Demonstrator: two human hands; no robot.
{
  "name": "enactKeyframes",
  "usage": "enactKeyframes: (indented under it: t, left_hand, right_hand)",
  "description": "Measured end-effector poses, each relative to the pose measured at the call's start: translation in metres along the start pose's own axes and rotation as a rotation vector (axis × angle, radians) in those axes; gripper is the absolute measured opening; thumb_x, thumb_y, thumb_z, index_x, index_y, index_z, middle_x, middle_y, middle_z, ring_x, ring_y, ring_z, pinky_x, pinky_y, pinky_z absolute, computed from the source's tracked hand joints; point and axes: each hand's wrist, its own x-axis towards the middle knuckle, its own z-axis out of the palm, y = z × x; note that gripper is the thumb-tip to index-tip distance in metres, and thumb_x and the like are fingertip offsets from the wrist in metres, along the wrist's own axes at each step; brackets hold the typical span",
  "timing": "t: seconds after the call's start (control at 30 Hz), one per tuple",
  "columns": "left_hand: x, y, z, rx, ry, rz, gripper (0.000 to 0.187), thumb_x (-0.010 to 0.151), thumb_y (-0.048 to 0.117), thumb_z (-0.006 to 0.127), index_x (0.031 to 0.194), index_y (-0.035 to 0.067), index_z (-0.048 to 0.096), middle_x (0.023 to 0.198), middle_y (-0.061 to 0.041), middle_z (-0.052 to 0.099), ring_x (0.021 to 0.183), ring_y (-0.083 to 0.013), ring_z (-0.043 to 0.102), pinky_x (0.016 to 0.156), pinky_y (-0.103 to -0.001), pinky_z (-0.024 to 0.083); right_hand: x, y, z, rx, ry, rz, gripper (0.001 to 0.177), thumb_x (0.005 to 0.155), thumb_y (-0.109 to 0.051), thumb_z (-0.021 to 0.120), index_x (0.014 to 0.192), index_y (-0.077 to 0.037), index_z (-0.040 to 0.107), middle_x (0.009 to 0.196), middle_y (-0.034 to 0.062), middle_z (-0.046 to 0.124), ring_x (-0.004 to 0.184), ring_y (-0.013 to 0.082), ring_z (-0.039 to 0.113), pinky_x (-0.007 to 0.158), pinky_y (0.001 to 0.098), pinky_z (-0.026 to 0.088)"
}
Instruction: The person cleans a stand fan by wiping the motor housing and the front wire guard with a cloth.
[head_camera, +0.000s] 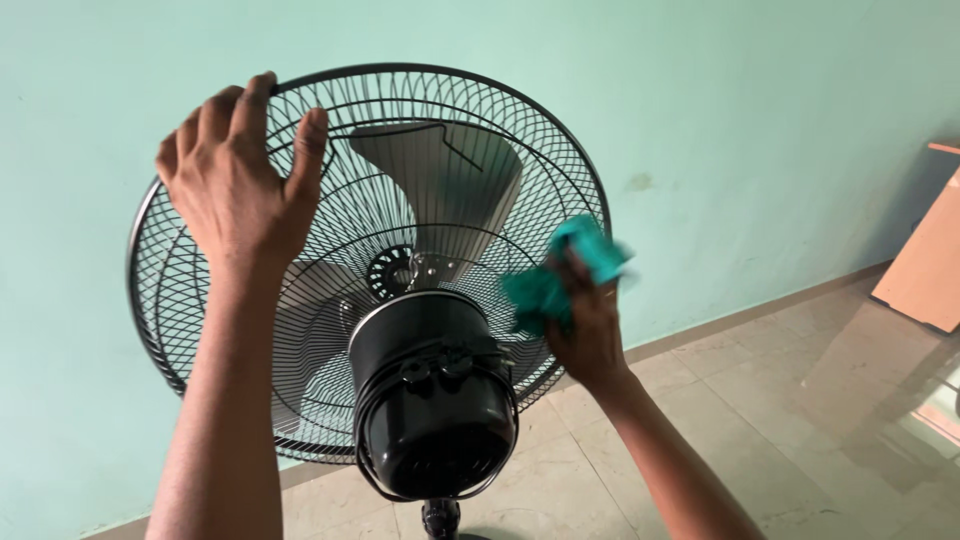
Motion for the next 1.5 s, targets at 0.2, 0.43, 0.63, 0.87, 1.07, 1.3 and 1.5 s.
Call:
enactKeyframes:
  t: [0.2,0.43,0.63,0.87,1.07,1.3,1.5]
  left_hand:
    - [-0.002,0.004,0.000,-0.020,0.023,0.023,0.070,0.117,0.063,0.036,0.139,0.003,0.065,0.129,-0.020,0.067,0.123,-0.0387,0.059,0.110,-0.054,0.034]
    - [-0.001,-0.002,0.004,0.005,0.030,0.040,0.071,0.119,0.063,0.036,0.139,0.002,0.066,0.130,-0.020,0.067,0.124,-0.0376,0.059,0.110,-0.054,0.033]
    - [0.000,0.009,-0.004,-0.059,0.076,0.066,0.073,0.114,0.062,0.037,0.137,-0.001,0.066,0.123,-0.024,0.066,0.117,-0.0407,0.058,0.103,-0.056,0.033]
    - [-0.002,0.011,-0.008,-0.101,0.064,0.097,0.070,0.114,0.057,0.037,0.136,-0.004,0.063,0.127,-0.025,0.064,0.120,-0.0428,0.055,0.104,-0.057,0.033]
    - [-0.023,0.025,-0.012,-0.087,-0.023,-0.010,0.072,0.112,0.055,0.042,0.153,-0.003,0.050,0.158,-0.027,0.042,0.145,-0.0509,0.035,0.117,-0.068,0.019]
    - [-0.117,0.085,-0.077,-0.518,-0.387,-0.247,0.067,0.095,0.052,0.059,0.150,0.013,0.053,0.165,-0.024,0.028,0.150,-0.0443,0.031,0.116,-0.059,0.028]
    - [-0.157,0.127,-0.100,-0.616,-0.420,-0.034,0.067,0.083,0.047,0.074,0.141,0.015,0.062,0.155,-0.022,0.046,0.146,-0.0431,0.037,0.116,-0.060,0.017]
  right_hand:
    - [-0.003,0.027,0.016,0.518,0.227,0.857,0.041,0.106,-0.023,0.059,0.139,0.001,0.060,0.127,0.0286,0.071,0.113,0.0426,0.068,0.099,0.0428,0.056]
    - [-0.051,-0.046,0.019,0.157,0.086,0.212,0.074,0.084,-0.011,0.074,0.151,-0.004,0.041,0.150,0.0319,0.045,0.141,0.0469,0.042,0.115,0.0523,0.038]
    - [-0.068,-0.032,0.021,0.090,-0.025,0.204,0.076,0.080,-0.005,0.072,0.151,-0.006,0.043,0.148,0.0240,0.051,0.142,0.0449,0.043,0.117,0.0549,0.035]
    - [-0.078,-0.001,0.038,0.719,0.299,0.968,0.044,0.112,-0.014,0.057,0.152,0.003,0.053,0.127,0.0258,0.060,0.102,0.0293,0.062,0.093,0.0402,0.051]
    - [-0.097,-0.073,0.049,0.925,0.208,1.024,0.073,0.101,-0.016,0.052,0.169,-0.019,0.027,0.135,0.0194,0.056,0.106,0.0309,0.057,0.082,0.0426,0.050]
    - [-0.113,-0.076,0.046,0.119,-0.030,0.296,0.065,0.087,-0.015,0.072,0.146,-0.004,0.047,0.151,0.0233,0.045,0.144,0.0442,0.039,0.119,0.0522,0.031]
    - [-0.150,-0.064,0.054,0.414,0.196,0.727,0.075,0.086,-0.013,0.072,0.151,0.000,0.037,0.144,0.0221,0.051,0.133,0.0348,0.051,0.110,0.0445,0.041]
